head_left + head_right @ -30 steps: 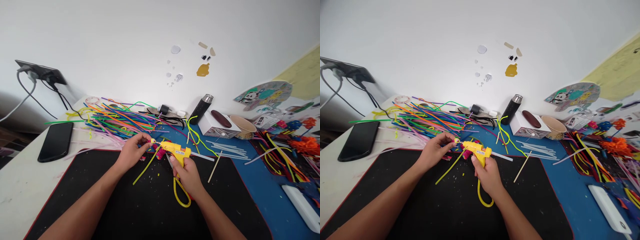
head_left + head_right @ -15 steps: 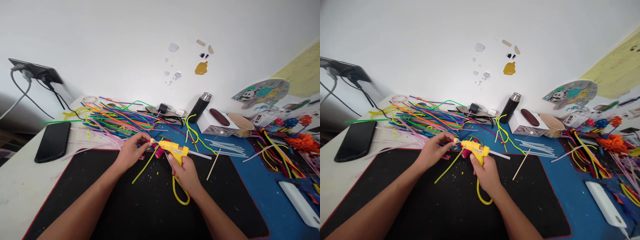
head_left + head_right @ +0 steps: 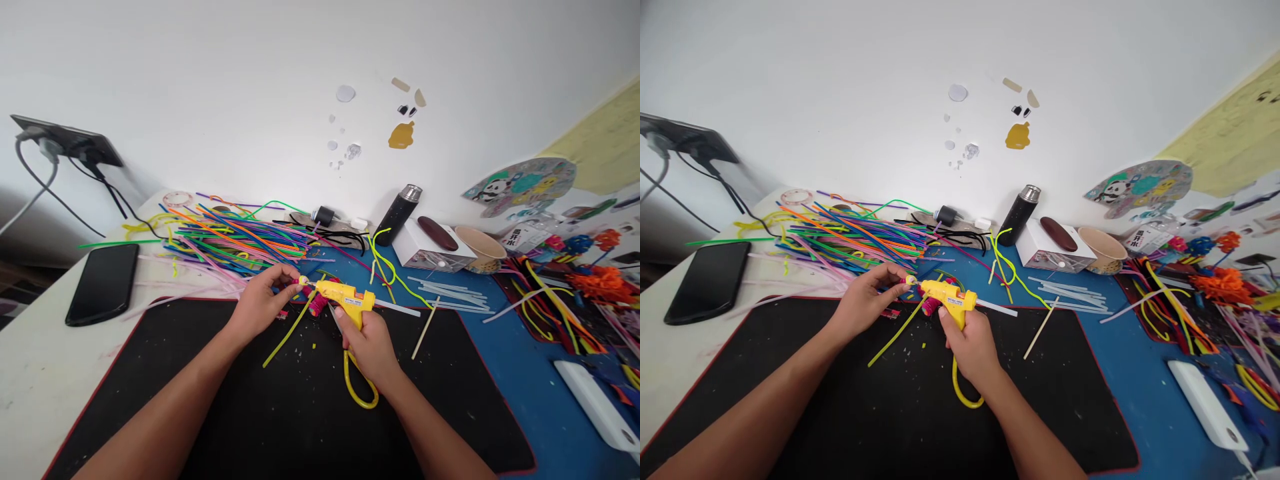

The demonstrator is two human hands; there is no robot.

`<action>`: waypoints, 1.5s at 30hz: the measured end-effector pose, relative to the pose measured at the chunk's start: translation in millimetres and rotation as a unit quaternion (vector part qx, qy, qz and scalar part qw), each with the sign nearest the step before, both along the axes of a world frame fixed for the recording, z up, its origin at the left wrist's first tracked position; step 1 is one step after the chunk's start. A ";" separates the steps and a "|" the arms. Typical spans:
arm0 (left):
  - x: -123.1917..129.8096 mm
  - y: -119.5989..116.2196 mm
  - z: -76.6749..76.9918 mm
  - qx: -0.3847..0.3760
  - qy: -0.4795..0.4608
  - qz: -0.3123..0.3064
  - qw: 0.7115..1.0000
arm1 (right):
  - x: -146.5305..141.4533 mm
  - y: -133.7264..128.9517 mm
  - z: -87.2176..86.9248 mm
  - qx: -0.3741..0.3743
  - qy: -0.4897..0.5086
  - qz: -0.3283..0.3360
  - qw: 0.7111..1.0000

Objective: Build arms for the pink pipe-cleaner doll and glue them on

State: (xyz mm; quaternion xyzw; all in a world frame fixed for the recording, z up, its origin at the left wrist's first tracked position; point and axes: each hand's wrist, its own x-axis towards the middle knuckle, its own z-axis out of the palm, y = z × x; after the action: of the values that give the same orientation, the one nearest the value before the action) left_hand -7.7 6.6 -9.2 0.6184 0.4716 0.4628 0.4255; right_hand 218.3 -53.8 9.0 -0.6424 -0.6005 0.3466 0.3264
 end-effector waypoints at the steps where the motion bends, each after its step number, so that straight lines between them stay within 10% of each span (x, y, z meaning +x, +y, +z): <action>1: -0.1 0.0 0.3 0.001 0.003 0.001 1.000 | -0.3 -0.1 0.7 0.002 -0.003 0.001 1.000; 45: -0.5 0.3 -0.8 0.001 0.027 -0.005 1.000 | -1.0 -0.8 6.6 0.017 -0.040 0.005 0.999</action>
State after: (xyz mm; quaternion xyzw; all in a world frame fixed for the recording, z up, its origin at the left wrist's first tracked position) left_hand -8.2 6.8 -10.1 0.6335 0.4790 0.4444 0.4143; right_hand 217.3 -54.6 15.6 -0.6474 -0.6216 0.3121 0.3115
